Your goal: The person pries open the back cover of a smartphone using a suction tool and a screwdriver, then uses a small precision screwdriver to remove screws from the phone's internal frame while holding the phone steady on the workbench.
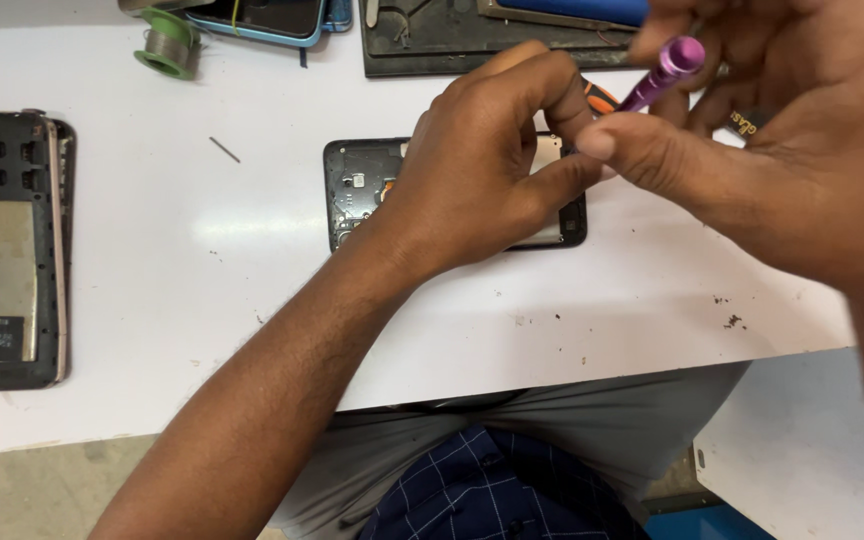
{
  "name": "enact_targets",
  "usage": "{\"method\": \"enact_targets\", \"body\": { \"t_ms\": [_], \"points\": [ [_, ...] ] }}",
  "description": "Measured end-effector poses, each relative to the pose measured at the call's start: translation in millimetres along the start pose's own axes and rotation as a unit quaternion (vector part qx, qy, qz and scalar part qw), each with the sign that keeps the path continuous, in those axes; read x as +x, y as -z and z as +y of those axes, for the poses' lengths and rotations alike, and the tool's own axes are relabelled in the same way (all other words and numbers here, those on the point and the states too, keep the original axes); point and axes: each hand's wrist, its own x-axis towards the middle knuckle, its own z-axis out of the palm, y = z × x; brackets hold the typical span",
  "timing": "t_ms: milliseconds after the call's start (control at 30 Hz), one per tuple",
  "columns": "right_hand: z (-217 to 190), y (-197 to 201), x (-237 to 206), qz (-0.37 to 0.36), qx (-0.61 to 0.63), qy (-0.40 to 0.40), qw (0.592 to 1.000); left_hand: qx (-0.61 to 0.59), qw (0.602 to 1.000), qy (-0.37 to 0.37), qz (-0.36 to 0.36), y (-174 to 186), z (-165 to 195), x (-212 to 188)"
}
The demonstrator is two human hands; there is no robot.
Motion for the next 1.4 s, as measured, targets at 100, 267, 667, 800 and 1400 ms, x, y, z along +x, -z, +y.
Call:
{"method": "enact_targets", "body": {
  "t_ms": [100,267,667,800,1400],
  "points": [
    [14,-18,-9,0.078,0.09,-0.002,0.993,0.001,1.0,-0.016,0.01,0,1,1],
    [22,-27,-17,0.122,0.111,-0.043,0.985,-0.032,0.999,0.01,-0.017,6,4,0],
    [24,-36,-17,0.153,0.139,0.004,0.978,-0.012,0.999,-0.042,0.006,4,1,0],
    [28,-36,-22,0.151,0.137,-0.01,0.979,-0.029,0.999,0.012,-0.012,6,1,-2],
    [22,-23,-7,0.036,-0.146,0.1,0.984,-0.087,0.994,0.018,0.06,6,-6,-4]
  ]
}}
